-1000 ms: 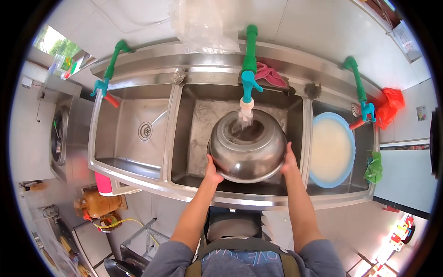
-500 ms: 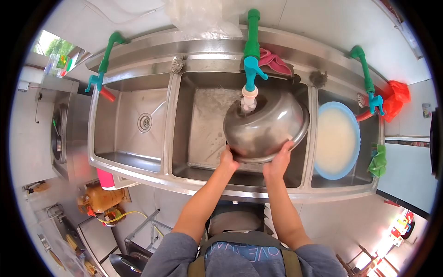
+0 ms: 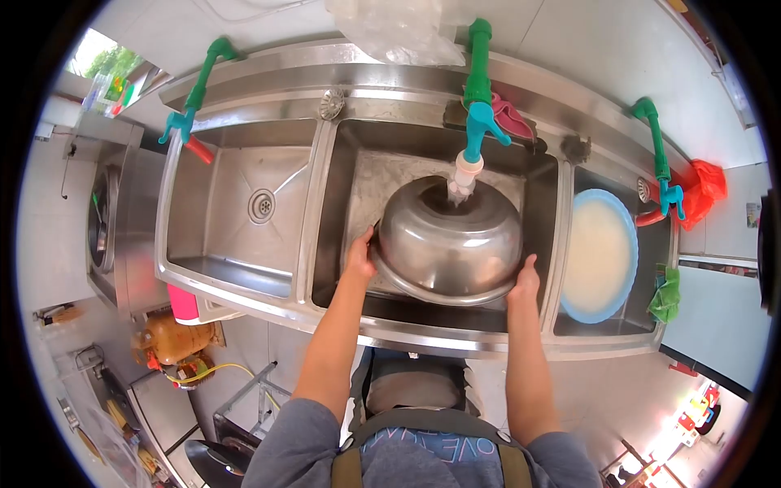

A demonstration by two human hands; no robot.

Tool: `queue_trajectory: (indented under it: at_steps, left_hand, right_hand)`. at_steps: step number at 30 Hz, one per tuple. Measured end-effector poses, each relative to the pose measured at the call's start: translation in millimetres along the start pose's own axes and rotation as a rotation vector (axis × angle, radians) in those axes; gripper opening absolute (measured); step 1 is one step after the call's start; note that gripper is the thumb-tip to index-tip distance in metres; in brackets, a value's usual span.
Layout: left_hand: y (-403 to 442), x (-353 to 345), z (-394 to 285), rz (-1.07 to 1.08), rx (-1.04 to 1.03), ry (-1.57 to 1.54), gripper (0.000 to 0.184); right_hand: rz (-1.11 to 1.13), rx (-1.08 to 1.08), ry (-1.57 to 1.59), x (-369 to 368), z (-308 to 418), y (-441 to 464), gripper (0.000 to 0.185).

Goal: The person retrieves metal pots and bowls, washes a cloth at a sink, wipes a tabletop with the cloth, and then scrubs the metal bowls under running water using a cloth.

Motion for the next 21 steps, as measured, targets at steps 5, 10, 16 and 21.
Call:
queue_trajectory:
  at_steps: [5,10,16,21]
  left_hand:
    - [-54,-56,76,0.129,0.38,-0.266,0.053]
    - [-21,-34,83,-0.148,0.31,-0.42,0.057]
    - [-14,-19,-5,-0.195,0.314,0.015,0.045]
    - [-19,-49,21,-0.077,0.33,-0.143,0.04]
  right_hand:
    - [0.258,0.086,0.107,19,-71,-47,0.046]
    - [0.461,-0.217,-0.016,8,-82,-78,0.051]
    - [0.402,-0.256,0.239,4,11,27,0.077]
    - [0.005,0.288,0.034,-1,8,-23,0.063]
Point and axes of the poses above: each hand's wrist, its own y-axis towards the middle knuckle, its own x-axis out of the back of the hand, z = x × y, the point moved 7 cm from there along y, towards the middle knuckle, and after that the axes turned 4 degrees about y, right-handed, at the moved point
